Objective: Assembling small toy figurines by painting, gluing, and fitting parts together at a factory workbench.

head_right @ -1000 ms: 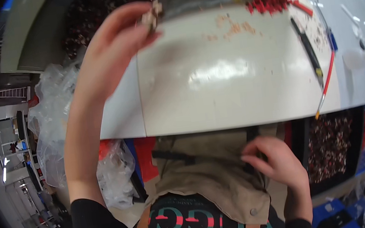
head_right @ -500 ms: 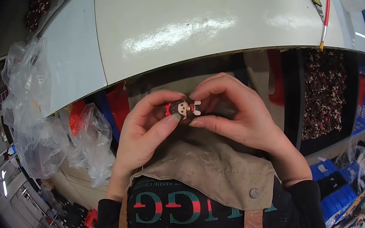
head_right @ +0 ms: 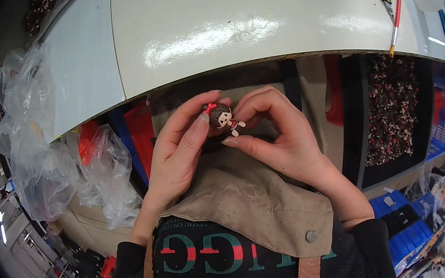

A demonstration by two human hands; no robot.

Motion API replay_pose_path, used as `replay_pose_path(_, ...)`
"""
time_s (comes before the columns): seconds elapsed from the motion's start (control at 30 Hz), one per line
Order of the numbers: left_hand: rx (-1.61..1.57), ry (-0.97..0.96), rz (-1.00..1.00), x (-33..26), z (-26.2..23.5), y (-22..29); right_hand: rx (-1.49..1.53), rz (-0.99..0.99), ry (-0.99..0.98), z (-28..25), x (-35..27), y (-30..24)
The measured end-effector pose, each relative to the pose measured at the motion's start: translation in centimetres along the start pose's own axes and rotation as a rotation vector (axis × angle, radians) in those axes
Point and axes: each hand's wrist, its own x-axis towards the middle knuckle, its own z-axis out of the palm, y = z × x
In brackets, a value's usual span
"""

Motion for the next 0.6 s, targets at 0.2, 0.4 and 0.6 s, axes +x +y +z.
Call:
replay_pose_path(0.2, -0.018, -0.009, -0.018, 0.28, -0.28, -0.04, -0.032, -0.017, 0.013, 0.28, 0.17, 0.21)
replay_pose_path(0.4, 0.003, 0.013, 0.007, 0.35, 0.15, -0.08, -0.144, -0.119, 0.074, 0.39, 0.55, 0.40)
replay_pose_path(0.6, 0.064, -0.007, 0.045, 0.20, -0.08, -0.26, -0.250, -0.166, 0.063, 0.33, 0.83, -0.07)
